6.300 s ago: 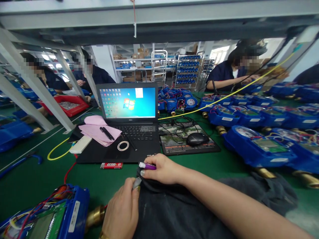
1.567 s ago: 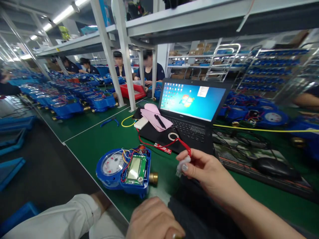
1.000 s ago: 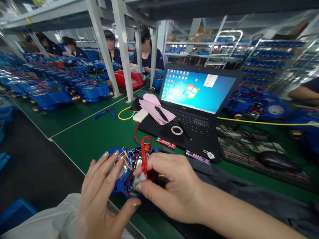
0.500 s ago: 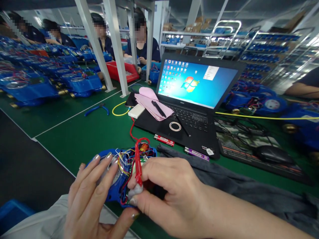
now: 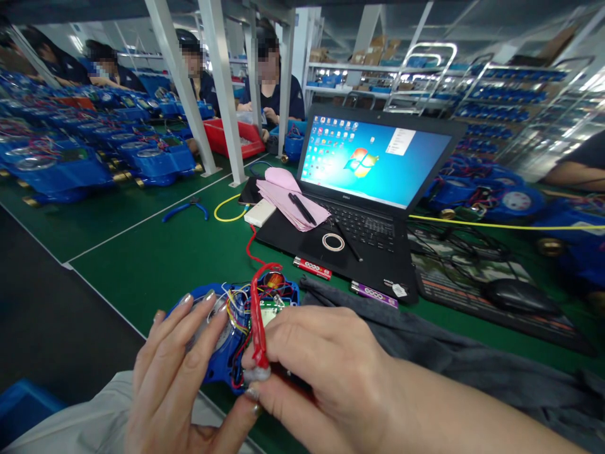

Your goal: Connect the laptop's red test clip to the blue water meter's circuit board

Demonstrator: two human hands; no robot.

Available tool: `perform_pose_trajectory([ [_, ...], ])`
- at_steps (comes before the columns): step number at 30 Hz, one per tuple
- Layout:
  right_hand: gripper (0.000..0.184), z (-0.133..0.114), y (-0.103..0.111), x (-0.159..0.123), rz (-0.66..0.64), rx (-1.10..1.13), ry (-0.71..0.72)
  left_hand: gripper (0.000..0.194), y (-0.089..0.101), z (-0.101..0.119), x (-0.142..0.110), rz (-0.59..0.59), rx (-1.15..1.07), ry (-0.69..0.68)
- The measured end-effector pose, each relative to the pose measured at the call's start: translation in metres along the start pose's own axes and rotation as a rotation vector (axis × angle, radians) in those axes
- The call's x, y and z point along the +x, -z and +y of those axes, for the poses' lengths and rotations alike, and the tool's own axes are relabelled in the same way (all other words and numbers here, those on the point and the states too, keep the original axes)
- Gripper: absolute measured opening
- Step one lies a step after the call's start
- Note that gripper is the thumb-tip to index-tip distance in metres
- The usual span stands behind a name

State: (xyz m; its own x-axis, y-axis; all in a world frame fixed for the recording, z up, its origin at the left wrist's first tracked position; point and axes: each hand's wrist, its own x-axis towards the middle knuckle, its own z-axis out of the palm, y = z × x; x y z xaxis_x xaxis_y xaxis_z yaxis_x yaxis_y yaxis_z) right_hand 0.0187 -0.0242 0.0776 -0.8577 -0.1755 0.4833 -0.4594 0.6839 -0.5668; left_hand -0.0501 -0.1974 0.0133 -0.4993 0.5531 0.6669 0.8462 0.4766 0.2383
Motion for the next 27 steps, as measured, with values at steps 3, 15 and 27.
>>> perform_pose_trajectory([
  [3,0.014,-0.001,0.004,0.0,-0.044,-0.034,0.029,0.062,0.0,0.0,0.001,0.0,-0.002,-0.002],
  [15,0.01,-0.002,0.0,0.008,-0.067,0.017,-0.052,0.062,-0.002,-0.006,0.0,0.043,0.047,-0.058],
  [27,0.012,0.001,0.0,0.008,-0.063,0.062,-0.055,0.068,-0.004,-0.013,-0.003,0.034,0.058,-0.111],
])
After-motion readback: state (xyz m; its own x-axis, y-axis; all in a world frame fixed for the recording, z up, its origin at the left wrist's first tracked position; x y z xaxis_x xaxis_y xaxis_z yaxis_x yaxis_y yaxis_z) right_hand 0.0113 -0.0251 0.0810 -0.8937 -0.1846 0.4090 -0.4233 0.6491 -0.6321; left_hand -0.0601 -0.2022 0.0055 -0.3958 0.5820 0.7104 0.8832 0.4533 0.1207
